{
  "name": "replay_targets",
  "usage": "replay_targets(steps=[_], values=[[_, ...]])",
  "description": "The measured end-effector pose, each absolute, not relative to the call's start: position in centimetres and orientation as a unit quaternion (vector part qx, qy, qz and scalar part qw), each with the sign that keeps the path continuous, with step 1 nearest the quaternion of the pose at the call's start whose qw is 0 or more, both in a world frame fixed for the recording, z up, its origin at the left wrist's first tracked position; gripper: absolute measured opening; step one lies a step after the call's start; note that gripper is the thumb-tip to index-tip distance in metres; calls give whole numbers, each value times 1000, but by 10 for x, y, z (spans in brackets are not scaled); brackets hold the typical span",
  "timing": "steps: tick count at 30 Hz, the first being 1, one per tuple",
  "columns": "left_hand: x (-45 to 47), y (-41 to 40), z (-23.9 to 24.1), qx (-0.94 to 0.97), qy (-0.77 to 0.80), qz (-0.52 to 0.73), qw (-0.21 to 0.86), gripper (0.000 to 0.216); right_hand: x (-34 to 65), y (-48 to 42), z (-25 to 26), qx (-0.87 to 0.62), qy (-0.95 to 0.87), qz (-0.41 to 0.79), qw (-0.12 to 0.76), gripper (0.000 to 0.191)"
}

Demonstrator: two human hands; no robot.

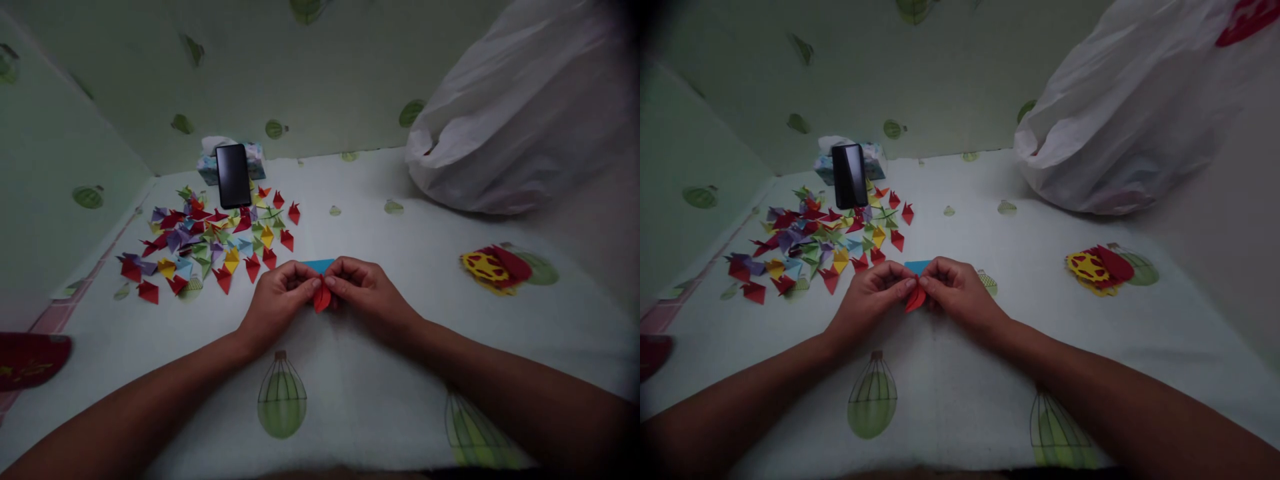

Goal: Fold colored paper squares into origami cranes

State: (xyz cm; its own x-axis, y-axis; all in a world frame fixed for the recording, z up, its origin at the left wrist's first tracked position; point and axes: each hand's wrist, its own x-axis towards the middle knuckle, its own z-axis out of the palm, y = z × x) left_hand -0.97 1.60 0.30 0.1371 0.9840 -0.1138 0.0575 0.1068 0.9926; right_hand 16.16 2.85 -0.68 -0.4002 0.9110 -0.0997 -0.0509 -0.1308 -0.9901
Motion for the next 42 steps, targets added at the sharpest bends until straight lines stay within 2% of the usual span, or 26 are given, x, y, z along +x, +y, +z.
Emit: replay_targets(steps=[25,42], values=[[-9,16,-1,505,503,424,559,15,162,29,-6,-408,-574,613,359,19],[-9,16,-6,540,517,408,525,15,160,27,-8,-437,-656,503,354,15]])
